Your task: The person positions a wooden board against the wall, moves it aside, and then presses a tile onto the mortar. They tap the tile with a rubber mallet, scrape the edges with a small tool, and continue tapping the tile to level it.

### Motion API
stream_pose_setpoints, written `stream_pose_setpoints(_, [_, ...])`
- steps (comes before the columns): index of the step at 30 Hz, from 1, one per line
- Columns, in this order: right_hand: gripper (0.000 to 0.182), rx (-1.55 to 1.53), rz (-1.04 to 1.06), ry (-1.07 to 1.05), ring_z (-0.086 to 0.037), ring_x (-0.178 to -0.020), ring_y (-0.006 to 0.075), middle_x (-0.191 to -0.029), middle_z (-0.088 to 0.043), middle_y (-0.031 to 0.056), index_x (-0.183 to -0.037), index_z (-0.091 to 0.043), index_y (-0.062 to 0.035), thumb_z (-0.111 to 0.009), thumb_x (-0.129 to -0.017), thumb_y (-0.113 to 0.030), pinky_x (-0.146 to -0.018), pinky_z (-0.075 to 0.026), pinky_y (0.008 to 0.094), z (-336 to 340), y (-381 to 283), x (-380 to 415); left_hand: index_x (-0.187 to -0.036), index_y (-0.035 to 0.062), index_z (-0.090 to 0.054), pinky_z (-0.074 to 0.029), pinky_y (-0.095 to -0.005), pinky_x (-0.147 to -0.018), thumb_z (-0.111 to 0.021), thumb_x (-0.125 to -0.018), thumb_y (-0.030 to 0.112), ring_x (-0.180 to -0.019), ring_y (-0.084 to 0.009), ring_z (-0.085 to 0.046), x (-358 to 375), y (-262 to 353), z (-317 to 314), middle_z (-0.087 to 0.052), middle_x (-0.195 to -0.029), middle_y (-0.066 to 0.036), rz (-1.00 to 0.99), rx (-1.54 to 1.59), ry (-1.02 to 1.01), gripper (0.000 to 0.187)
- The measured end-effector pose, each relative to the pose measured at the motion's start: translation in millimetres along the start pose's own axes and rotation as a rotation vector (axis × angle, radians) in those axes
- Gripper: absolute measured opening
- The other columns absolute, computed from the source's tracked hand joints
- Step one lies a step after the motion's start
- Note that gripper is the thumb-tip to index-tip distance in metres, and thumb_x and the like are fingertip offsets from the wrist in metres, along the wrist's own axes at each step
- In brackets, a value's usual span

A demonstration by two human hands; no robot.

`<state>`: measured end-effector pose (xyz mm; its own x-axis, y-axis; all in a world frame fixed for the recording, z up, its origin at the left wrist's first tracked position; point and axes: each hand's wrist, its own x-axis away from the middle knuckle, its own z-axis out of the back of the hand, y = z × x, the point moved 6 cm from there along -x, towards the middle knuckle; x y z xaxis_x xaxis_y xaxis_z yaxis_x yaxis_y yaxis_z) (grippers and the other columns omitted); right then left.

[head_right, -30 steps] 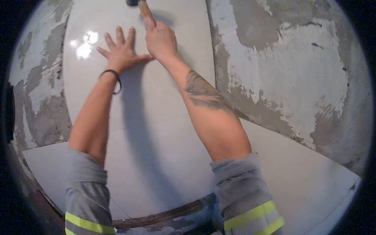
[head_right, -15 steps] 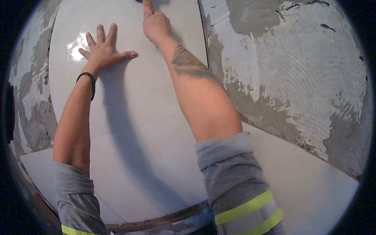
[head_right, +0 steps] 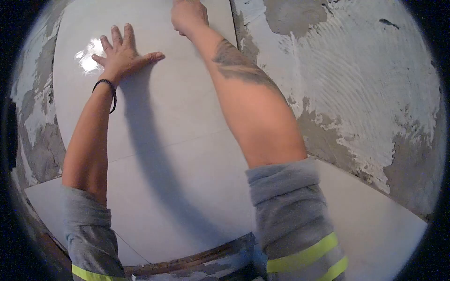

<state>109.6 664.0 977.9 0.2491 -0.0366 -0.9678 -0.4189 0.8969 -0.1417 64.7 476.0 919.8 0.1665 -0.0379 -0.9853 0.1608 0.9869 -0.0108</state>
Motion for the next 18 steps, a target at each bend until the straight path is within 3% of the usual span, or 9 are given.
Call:
stream_pose_setpoints(1, [0.048, 0.003, -0.009, -0.005, -0.07, -0.084, 0.0409, -0.085, -0.068, 0.0295, -0.133, -0.056, 0.0012, -0.027, -0.109, -0.029, -0.075, -0.053, 0.0537, -5, 7, 3, -0.163, 0.0167, -0.018, -0.006, -0.0835, -0.108, -0.067, -0.057, 0.093, -0.151, -0.0552, 0.0, 3, 0, 1, -0.008, -0.168, -0.023, 0.003, -0.002, 0.018, 0.14])
stream_pose_setpoints(3, [0.056, -0.111, 0.008, 0.312, -0.072, -0.086, 0.0381, -0.085, -0.069, 0.0287, -0.123, -0.063, 0.0041, -0.026, -0.11, -0.037, -0.08, -0.054, 0.0528, 12, 10, 11, -0.163, 0.017, -0.018, -0.006, -0.0837, -0.108, -0.067, -0.057, 0.094, -0.151, -0.0551, 0.0, 1, -1, -1, -0.008, -0.168, -0.023, 0.006, -0.004, 0.02, 0.14])
stream_pose_setpoints(7, [0.065, -0.365, -0.225, 0.217, -0.072, -0.088, 0.0398, -0.087, -0.07, 0.03, -0.11, -0.067, 0.0053, -0.027, -0.109, -0.046, -0.084, -0.054, 0.0521, -22, 35, -5, -0.163, 0.0168, -0.018, -0.007, -0.0844, -0.107, -0.067, -0.057, 0.093, -0.151, -0.0554, -0.001, 1, 0, -2, -0.01, -0.168, -0.023, 0.006, -0.022, 0.022, 0.139])
stream_pose_setpoints(9, [0.069, 0.168, 0.152, 0.436, -0.071, -0.091, 0.0427, -0.09, -0.069, 0.0321, -0.108, -0.068, 0.0063, -0.029, -0.107, -0.051, -0.084, -0.054, 0.0514, -54, 62, -64, -0.163, 0.0171, -0.018, -0.007, -0.0844, -0.107, -0.067, -0.057, 0.093, -0.151, -0.0555, -0.001, -1, -1, -4, -0.01, -0.168, -0.022, 0.004, -0.02, 0.023, 0.139])
stream_pose_setpoints(10, [0.069, -0.233, -0.159, 0.106, -0.071, -0.091, 0.0431, -0.097, -0.068, 0.0337, -0.109, -0.067, 0.0068, -0.029, -0.107, -0.05, -0.081, -0.054, 0.0531, -16, 36, -21, -0.163, 0.0173, -0.018, -0.008, -0.0844, -0.107, -0.067, -0.057, 0.093, -0.151, -0.0557, -0.001, -1, -2, -5, -0.01, -0.168, -0.022, -0.001, -0.018, 0.024, 0.139])
stream_pose_setpoints(11, [0.069, -0.232, -0.159, 0.107, -0.071, -0.091, 0.0431, -0.097, -0.068, 0.0337, -0.109, -0.067, 0.0068, -0.029, -0.107, -0.05, -0.081, -0.054, 0.0531, -18, 42, -21, -0.163, 0.0173, -0.018, -0.008, -0.0844, -0.107, -0.067, -0.057, 0.093, -0.151, -0.0557, -0.001, -2, -2, -5, -0.01, -0.168, -0.022, -0.001, -0.017, 0.024, 0.139])
stream_pose_setpoints(13, [0.071, -0.046, 0.097, 0.471, -0.071, -0.083, 0.0411, -0.091, -0.067, 0.0336, -0.111, -0.067, 0.0066, -0.03, -0.106, -0.054, -0.075, -0.055, 0.0518, -7, 34, -14, -0.163, 0.018, -0.017, -0.007, -0.0846, -0.107, -0.067, -0.056, 0.094, -0.151, -0.0557, -0.002, -1, -4, -6, -0.009, -0.168, -0.021, 0.002, -0.021, 0.022, 0.14])
stream_pose_setpoints(17, [0.08, -0.373, -0.178, 0.116, -0.067, -0.064, 0.0329, -0.082, -0.068, 0.0257, -0.115, -0.068, 0.0043, -0.031, -0.103, -0.065, -0.061, -0.052, 0.0473, -19, 38, -12, -0.162, 0.0184, -0.02, -0.007, -0.0842, -0.108, -0.07, -0.053, 0.092, -0.152, -0.0539, -0.001, 0, 2, 10, -0.012, -0.168, -0.022, 0.006, -0.004, 0.059, 0.141])
stream_pose_setpoints(18, [0.084, -0.427, -0.153, 0.141, -0.06, -0.058, 0.0282, -0.076, -0.065, 0.0205, -0.115, -0.068, 0.004, -0.031, -0.101, -0.07, -0.056, -0.048, 0.0437, -7, 30, -12, -0.163, 0.0148, -0.015, -0.003, -0.0811, -0.111, -0.072, -0.059, 0.088, -0.152, -0.0533, 0.004, 4, 8, 24, -0.006, -0.168, -0.025, 0.061, 0.007, -0.118, 0.139])
